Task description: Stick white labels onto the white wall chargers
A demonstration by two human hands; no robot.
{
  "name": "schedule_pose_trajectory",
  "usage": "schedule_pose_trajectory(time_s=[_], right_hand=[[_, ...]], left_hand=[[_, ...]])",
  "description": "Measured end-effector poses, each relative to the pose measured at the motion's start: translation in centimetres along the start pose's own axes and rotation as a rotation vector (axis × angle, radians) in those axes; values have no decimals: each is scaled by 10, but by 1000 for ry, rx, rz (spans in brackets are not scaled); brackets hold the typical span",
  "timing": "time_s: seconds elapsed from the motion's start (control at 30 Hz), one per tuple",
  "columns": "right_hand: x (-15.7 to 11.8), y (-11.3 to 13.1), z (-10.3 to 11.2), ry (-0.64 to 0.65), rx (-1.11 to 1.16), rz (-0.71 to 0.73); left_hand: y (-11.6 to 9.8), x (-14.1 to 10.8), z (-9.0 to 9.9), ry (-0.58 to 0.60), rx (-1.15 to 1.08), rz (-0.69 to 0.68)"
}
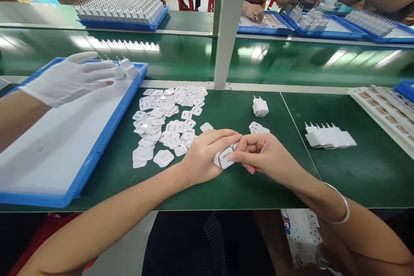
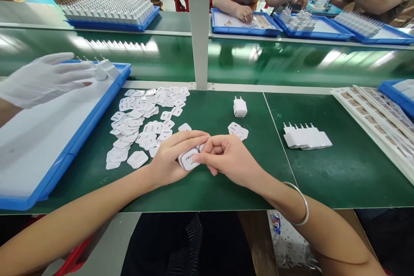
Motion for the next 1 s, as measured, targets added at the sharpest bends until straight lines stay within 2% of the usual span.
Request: schedule_pose_trajectory(time_s=[0.2, 0.4, 0.47, 0.6, 0.77, 0.9, 1.0], right_hand=[[0, -4, -2, -35, -47, 46], [-4, -7, -8, -237, -208, 245], [-6, -4, -8, -216, -189, 287], [-10, 0, -6, -88, -29, 302], [-12, -2, -4, -89, 33, 291], [-13, -2, -5, -95, -4, 282], [-11, -3, -5, -107, -62, 263]], left_hand=[[-3, -1, -1, 4, -55, 55], [-6, -2, 0, -34, -180, 121], [-8, 1, 2, -53, -247, 150], [-12, 7, 6, -90, -348, 177], [-15, 9, 8, -59, -431, 241], [-15, 9, 7, -18, -502, 350], [-15, 7, 5, -31, -539, 377]])
Point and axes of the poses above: each hand's wrist, its own x-axis towards the middle knuckle, its own z-axis out of the back of the hand, y = z × x, the point moved 1 cm from there along x, towards the middle knuckle, and after that the axes turned 3 degrees about y, right-handed, at the moved point
